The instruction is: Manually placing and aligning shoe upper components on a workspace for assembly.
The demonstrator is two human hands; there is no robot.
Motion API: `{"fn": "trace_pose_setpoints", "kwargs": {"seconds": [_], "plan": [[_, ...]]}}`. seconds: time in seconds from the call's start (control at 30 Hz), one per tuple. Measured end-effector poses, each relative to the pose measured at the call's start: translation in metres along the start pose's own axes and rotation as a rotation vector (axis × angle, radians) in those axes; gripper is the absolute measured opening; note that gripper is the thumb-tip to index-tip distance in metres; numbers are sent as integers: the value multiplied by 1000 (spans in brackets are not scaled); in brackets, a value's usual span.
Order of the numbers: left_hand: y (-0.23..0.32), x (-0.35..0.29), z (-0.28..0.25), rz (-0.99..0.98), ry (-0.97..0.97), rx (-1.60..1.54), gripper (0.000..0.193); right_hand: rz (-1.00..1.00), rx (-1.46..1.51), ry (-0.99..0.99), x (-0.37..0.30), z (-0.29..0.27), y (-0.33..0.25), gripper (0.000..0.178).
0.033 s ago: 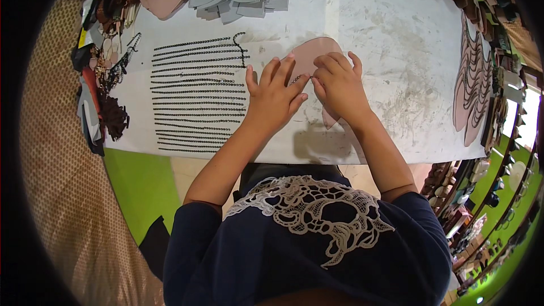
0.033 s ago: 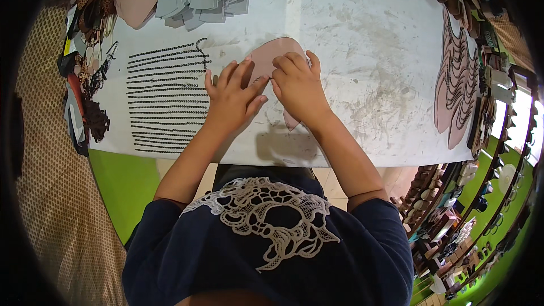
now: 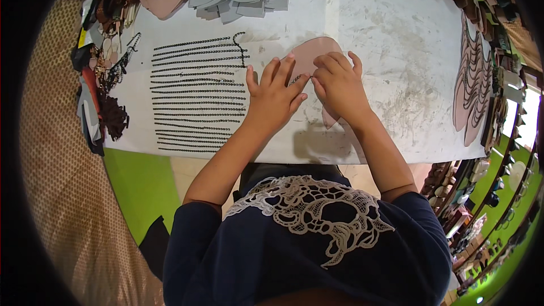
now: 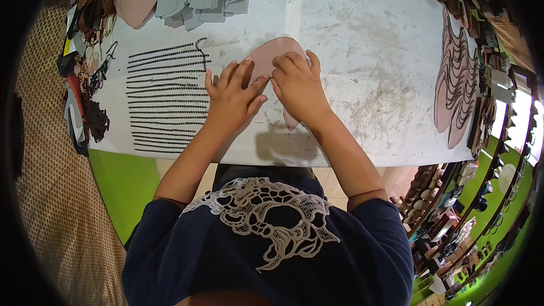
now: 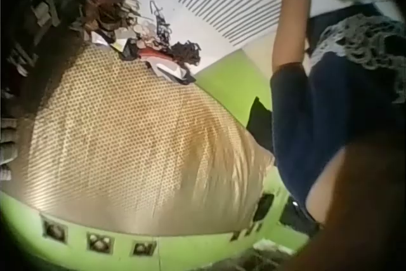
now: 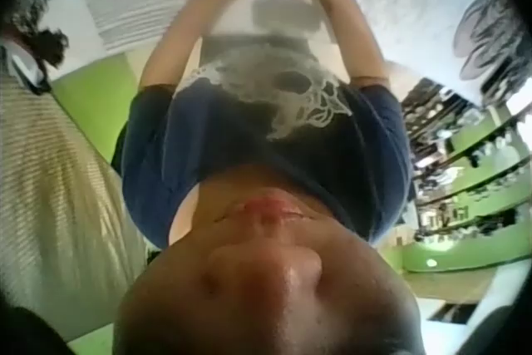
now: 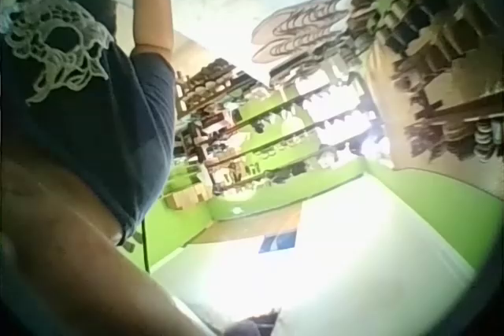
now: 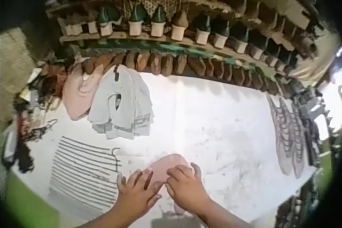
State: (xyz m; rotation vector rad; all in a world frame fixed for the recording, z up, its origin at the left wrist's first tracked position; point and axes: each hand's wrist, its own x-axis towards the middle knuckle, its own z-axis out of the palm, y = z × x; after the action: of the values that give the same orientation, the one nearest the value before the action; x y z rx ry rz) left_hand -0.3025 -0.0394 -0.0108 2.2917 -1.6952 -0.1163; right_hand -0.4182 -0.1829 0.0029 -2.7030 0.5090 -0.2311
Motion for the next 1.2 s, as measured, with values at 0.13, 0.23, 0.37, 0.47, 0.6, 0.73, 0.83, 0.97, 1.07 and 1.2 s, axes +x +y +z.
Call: {"fn": "trace_pose_setpoints", "kwargs": {"seconds": [0.13,0.23,0.37,0.47,0.6,0.73,0.83,0.97,1.07,1.2], "plan": [[4,-3,0,9,11,50,42,46,43,-30,-3,-5,5,8],[10,-5,3,22,10,103,44,91,55,-12,-9,-2,8,10],[19,-4,5,-4,15,137,47,90,57,22,-13,3,7,10],[21,-4,3,-28,24,142,47,99,46,53,-14,5,5,8],[20,-5,2,-71,-5,90,48,110,28,86,-16,6,3,7],[20,-6,2,-75,-19,84,48,81,-21,73,-21,5,1,8],[20,-6,2,-71,-7,81,47,85,-52,72,-26,0,-3,11],[17,-5,-4,-108,-55,-15,45,96,-49,74,-30,-2,-3,15],[12,-4,-9,-128,-96,-101,44,112,120,49,-35,-3,12,19],[3,-5,-10,-72,-80,-199,46,248,330,104,-42,7,16,25]]}}
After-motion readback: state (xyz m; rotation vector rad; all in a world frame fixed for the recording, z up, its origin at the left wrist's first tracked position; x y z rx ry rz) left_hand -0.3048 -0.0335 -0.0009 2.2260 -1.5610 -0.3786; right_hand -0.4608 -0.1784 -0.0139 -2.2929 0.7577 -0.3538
